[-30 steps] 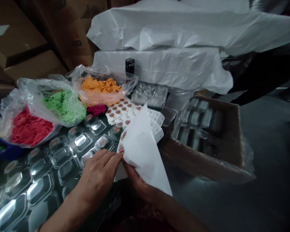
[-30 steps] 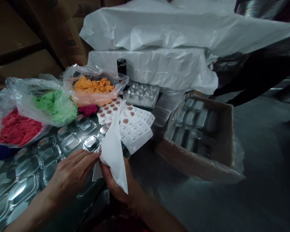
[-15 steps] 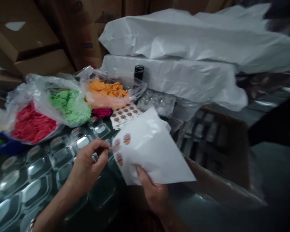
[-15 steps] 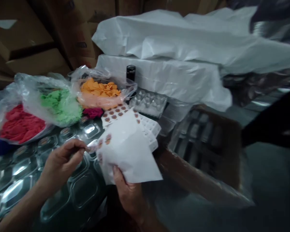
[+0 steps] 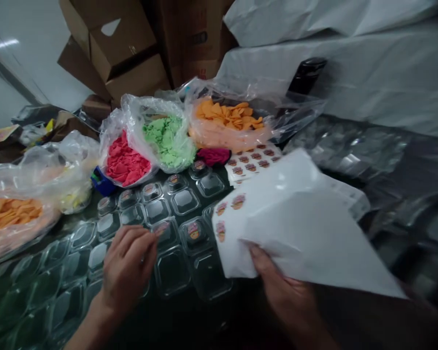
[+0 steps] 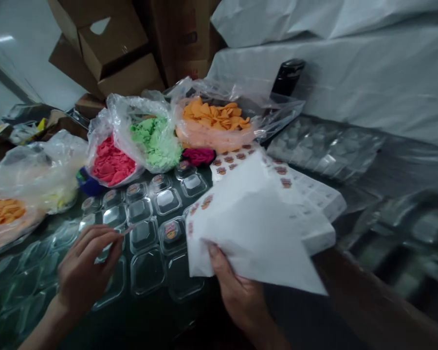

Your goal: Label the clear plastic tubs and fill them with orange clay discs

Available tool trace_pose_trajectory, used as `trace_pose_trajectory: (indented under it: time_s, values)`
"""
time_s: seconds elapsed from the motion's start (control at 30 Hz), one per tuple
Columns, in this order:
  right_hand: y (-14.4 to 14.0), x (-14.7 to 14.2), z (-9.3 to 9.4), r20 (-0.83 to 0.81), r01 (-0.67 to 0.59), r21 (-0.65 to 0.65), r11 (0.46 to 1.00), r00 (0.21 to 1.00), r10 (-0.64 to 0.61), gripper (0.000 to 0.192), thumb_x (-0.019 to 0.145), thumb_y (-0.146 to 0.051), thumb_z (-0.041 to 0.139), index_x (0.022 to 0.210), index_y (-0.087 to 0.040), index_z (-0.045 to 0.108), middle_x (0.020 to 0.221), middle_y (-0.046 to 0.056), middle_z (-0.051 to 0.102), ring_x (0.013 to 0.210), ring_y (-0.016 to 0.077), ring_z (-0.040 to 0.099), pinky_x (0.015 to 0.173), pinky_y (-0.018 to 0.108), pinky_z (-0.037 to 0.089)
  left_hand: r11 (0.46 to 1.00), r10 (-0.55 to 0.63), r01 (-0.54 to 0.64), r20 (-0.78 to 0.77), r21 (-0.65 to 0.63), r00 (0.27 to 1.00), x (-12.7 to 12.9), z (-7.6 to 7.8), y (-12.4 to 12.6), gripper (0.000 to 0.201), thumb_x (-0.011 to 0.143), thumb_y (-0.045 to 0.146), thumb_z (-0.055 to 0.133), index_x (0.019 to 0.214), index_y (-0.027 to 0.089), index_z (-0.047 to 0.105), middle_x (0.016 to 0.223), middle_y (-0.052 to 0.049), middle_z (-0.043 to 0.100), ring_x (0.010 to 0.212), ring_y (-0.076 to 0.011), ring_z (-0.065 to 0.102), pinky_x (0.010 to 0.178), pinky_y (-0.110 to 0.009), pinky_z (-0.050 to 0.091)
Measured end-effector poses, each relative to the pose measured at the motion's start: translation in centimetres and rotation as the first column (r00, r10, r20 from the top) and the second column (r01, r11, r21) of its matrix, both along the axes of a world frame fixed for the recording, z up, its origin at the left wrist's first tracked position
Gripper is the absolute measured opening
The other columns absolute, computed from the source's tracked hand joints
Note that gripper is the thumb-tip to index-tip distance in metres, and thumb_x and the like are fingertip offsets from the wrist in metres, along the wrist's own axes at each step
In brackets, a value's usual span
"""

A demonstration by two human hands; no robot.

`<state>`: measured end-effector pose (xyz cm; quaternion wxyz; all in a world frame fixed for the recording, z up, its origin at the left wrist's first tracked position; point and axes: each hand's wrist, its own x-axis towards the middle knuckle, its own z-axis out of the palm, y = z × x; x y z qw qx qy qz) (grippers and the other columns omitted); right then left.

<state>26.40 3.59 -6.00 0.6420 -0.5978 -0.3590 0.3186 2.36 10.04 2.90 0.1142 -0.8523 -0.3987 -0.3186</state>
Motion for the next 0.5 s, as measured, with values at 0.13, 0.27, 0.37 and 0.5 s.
trace_pose_trajectory:
  time_s: [0.13, 0.27, 0.37, 0.5]
  values:
    - [1.9, -3.2, 0.9, -0.373, -0.184, 0.068, 0.981, 0.907, 0.196, 0.031, 0.083, -0.044, 0.067, 0.106, -0.023, 0.071, 0.109, 0.004, 0.070, 0.106, 0.0243, 0.062, 0.099, 0.040, 0.047, 0.956, -0.259, 0.267, -0.080, 0.122, 0.963, 4.7, 1.1, -0.9, 0.013, 0.080, 0.003, 0.061, 0.088, 0.013, 0.060, 0.077, -0.005, 0.062, 0.081, -0.0192, 0.054, 0.075, -0.033, 0.045]
    - [2.9, -3.8, 1.7, -0.575, -0.198, 0.195, 0.961, 0.770, 0.276, 0.033, 0.083, -0.046, 0.066, 0.103, -0.021, 0.070, 0.104, 0.004, 0.071, 0.102, 0.0238, 0.063, 0.096, 0.038, 0.047, 0.884, -0.458, 0.465, -0.096, 0.056, 0.883, 8.1, 0.1, -1.7, 0.011, 0.088, 0.007, 0.051, 0.090, 0.011, 0.061, 0.077, -0.006, 0.064, 0.080, -0.0194, 0.052, 0.079, -0.036, 0.042]
    - [2.3, -3.3, 2.3, -0.623, -0.169, 0.229, 0.959, 0.732, 0.277, 0.034, 0.080, -0.045, 0.070, 0.104, -0.021, 0.069, 0.102, 0.003, 0.071, 0.100, 0.0230, 0.063, 0.096, 0.036, 0.046, 0.888, -0.455, 0.459, -0.092, 0.029, 0.886, 8.9, -0.9, -2.3, 0.014, 0.088, 0.006, 0.050, 0.092, 0.011, 0.062, 0.079, -0.006, 0.065, 0.080, -0.0199, 0.053, 0.078, -0.035, 0.041]
    - [1.3, -2.8, 2.2, -0.621, -0.177, 0.247, 0.953, 0.726, 0.296, 0.029, 0.082, -0.042, 0.069, 0.104, -0.022, 0.069, 0.101, 0.002, 0.070, 0.097, 0.0214, 0.063, 0.092, 0.034, 0.048, 0.874, -0.477, 0.474, -0.008, -0.106, 0.879, 8.8, -0.6, -2.6, 0.017, 0.088, 0.011, 0.053, 0.103, 0.013, 0.059, 0.089, -0.006, 0.067, 0.087, -0.0196, 0.057, 0.083, -0.034, 0.043]
